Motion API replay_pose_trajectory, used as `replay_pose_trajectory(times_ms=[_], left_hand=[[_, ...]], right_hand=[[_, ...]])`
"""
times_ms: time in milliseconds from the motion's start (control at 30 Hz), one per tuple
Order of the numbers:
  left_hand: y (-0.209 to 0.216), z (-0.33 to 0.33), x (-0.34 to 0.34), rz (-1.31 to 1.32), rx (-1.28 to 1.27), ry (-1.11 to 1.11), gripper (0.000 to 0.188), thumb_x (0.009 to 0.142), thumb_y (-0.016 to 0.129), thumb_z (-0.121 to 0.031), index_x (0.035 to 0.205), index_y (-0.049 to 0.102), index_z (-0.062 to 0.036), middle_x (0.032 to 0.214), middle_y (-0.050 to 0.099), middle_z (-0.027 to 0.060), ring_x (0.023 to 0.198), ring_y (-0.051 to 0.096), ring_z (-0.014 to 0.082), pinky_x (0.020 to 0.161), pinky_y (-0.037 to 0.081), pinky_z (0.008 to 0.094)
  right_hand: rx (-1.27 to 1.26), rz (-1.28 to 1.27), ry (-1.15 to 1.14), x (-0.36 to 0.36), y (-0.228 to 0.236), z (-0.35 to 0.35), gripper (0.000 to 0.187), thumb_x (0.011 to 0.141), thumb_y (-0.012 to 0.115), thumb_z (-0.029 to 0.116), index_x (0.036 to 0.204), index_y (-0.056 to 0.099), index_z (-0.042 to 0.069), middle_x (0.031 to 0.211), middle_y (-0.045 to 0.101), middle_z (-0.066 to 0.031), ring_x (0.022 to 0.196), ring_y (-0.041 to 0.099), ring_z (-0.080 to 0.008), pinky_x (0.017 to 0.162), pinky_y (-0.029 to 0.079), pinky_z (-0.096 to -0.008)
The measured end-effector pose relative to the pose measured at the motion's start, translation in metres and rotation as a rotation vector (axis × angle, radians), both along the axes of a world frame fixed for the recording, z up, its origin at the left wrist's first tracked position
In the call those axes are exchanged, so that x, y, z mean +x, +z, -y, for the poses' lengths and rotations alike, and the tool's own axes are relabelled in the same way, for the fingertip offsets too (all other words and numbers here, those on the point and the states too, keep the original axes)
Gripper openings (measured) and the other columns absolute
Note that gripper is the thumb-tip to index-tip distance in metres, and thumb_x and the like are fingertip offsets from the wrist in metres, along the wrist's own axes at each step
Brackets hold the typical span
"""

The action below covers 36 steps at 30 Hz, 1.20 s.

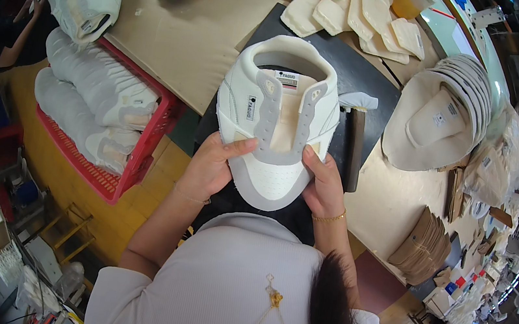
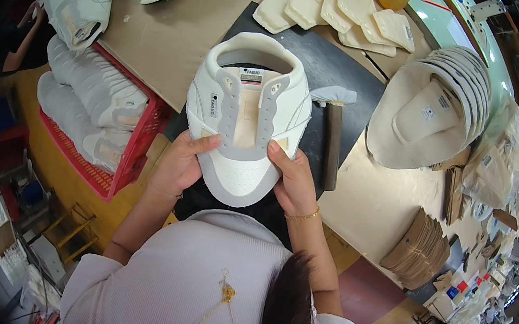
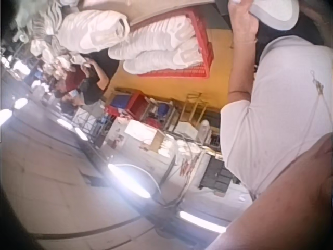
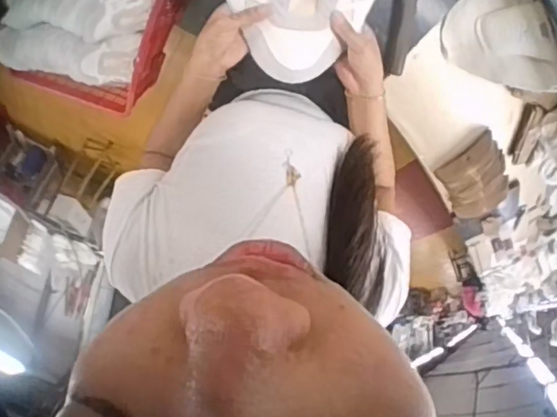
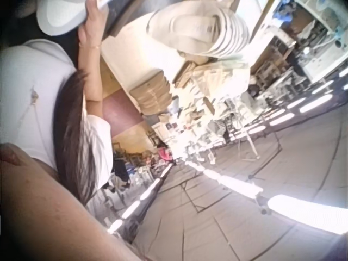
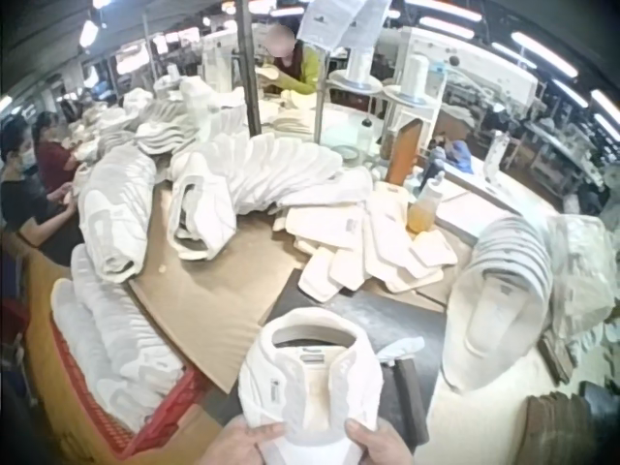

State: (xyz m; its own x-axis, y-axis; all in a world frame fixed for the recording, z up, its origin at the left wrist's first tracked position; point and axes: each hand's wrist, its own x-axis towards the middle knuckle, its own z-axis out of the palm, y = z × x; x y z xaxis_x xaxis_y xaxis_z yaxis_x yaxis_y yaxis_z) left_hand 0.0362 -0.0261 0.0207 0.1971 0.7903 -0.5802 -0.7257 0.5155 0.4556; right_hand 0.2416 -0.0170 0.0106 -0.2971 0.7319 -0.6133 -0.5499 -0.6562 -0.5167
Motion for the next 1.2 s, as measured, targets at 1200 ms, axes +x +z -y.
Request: replay_pose_trajectory(times_ms=[1200], left_hand=[[-0.004, -0.011, -0.031, -0.376, 0.329, 0.106, 0.056, 0.101, 0.041, -0.041, 0.141, 0.035, -0.0022, 0.132, 0.048, 0.0130, 0.121, 0.048, 0.0212, 0.103, 0.039, 0.0385]], right_hand=[[1.170, 1.162, 0.642, -0.009, 0.114, -0.025, 0.049, 0.068, 0.081, 0.034, 0.104, 0.066, 0.003, 0.090, 0.064, -0.0125, 0.084, 0.062, -0.0302, 0.076, 0.049, -0.0377]])
